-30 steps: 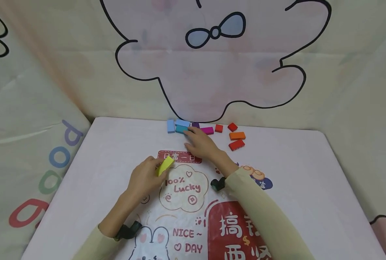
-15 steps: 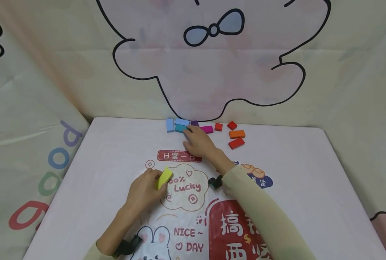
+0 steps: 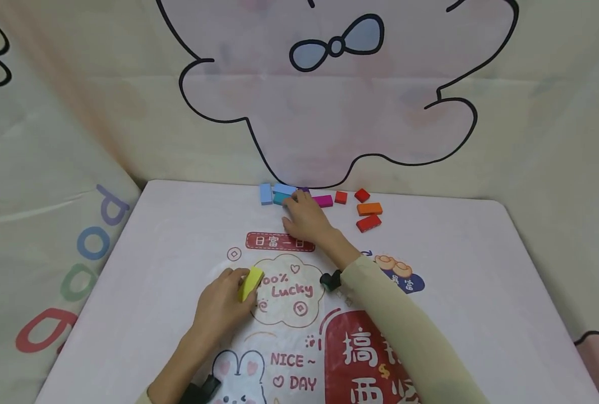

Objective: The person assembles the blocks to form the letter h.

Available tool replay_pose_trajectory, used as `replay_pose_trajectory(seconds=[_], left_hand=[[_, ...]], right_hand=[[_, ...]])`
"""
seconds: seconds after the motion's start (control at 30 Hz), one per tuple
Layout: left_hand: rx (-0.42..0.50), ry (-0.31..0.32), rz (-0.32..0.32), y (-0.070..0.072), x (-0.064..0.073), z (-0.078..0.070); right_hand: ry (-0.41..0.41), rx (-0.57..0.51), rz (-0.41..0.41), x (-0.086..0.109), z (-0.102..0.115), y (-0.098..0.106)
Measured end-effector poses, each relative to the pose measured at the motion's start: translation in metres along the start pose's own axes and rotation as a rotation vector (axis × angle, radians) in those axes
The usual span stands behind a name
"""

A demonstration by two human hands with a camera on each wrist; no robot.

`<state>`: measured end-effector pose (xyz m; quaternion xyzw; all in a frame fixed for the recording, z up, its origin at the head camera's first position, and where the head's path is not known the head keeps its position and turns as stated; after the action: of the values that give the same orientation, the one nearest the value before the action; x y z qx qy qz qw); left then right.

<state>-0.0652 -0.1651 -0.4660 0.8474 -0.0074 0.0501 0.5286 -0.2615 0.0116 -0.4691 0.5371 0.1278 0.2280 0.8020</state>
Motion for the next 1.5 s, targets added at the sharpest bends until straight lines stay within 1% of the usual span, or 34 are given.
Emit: replay_pose_trajectory(seconds=[0.17,0.3,0.5,0.6,0.7,0.83,1.0,1.17,1.23,1.3,1.37,1.47,1.5], left_hand=[[-0.001,-0.025,-0.015,-0.001,0.004,-0.004],[-0.016,-0.021,-0.035,0.0,0.006,-0.006],[0.021,-0.009,-0.039,0.001,0.013,-0.011],[0.022,-0.022,-0.038,0.0,0.015,-0.016],[0.015,-0.046,-0.052,-0.002,0.015,-0.019],[0.019,-0.061,-0.062,-0.004,0.017,-0.022],[-0.005,-0.088,-0.041,-0.007,0.02,-0.025],[-0.012,-0.112,-0.023,-0.009,0.023,-0.024],[-0.012,-0.121,-0.018,-0.009,0.024,-0.023],[-0.027,-0.146,-0.004,-0.009,0.025,-0.021],[-0.048,-0.195,0.03,-0.007,0.026,-0.018],[-0.083,-0.296,0.106,-0.004,0.027,-0.012],[-0.093,-0.33,0.131,-0.003,0.028,-0.01]], right_hand=[[-0.029,-0.027,-0.027,0.003,-0.003,0.003],[-0.022,-0.046,-0.031,0.001,-0.004,0.004],[-0.061,-0.058,-0.024,-0.002,-0.006,0.003],[-0.055,-0.057,-0.02,-0.002,-0.006,0.003],[-0.048,-0.065,-0.012,-0.002,-0.005,0.003],[-0.073,-0.084,0.003,0.002,-0.004,0.003],[-0.11,-0.051,0.028,0.011,0.001,0.003],[-0.148,-0.018,0.091,0.02,0.008,0.001],[-0.15,-0.008,0.108,0.023,0.009,0.003],[-0.142,-0.01,0.107,0.025,0.009,0.005],[-0.106,-0.015,0.09,0.025,0.008,0.008],[-0.002,-0.047,0.074,0.023,0.007,0.01],[0.037,-0.054,0.082,0.023,0.007,0.01]])
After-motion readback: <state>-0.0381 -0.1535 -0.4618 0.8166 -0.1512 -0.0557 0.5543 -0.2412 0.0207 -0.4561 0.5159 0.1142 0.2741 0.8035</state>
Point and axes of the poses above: each hand's wrist, its own x-axis away from the middle knuckle, its own y-axis out of the back of the hand, z = x × y, the point moved 4 cm from there along -x, towards the middle knuckle, and after that the axes turned 3 degrees about -x, right-handed, at the moved point
